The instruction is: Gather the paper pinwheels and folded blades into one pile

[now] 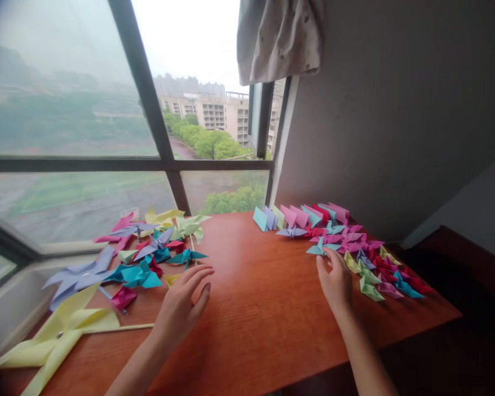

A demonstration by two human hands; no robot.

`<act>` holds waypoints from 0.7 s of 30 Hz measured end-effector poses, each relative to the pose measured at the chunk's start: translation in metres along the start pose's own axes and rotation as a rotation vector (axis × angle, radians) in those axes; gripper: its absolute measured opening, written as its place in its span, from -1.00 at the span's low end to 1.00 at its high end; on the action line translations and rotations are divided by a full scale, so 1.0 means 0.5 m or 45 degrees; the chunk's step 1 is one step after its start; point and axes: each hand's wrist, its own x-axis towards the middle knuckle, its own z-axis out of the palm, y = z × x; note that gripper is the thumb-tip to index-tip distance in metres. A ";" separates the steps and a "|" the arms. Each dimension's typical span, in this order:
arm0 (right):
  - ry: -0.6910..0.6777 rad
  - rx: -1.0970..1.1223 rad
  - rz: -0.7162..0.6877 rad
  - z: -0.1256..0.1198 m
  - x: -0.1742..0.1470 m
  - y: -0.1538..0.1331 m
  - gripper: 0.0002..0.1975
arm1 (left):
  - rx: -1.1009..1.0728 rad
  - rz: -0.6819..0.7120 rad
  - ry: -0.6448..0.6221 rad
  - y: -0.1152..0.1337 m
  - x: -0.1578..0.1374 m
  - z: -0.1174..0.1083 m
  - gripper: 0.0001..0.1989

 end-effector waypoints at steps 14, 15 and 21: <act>-0.248 0.200 -0.090 0.109 -0.077 -0.081 -0.64 | 0.557 -0.613 0.162 -0.190 0.134 -0.186 -0.65; -0.271 0.200 -0.102 0.111 -0.083 -0.084 -0.65 | 0.589 -0.689 0.151 -0.225 0.150 -0.206 -0.63; -0.311 0.168 -0.116 0.114 -0.094 -0.074 -0.67 | 0.597 -0.931 0.032 -0.381 0.192 -0.271 -0.51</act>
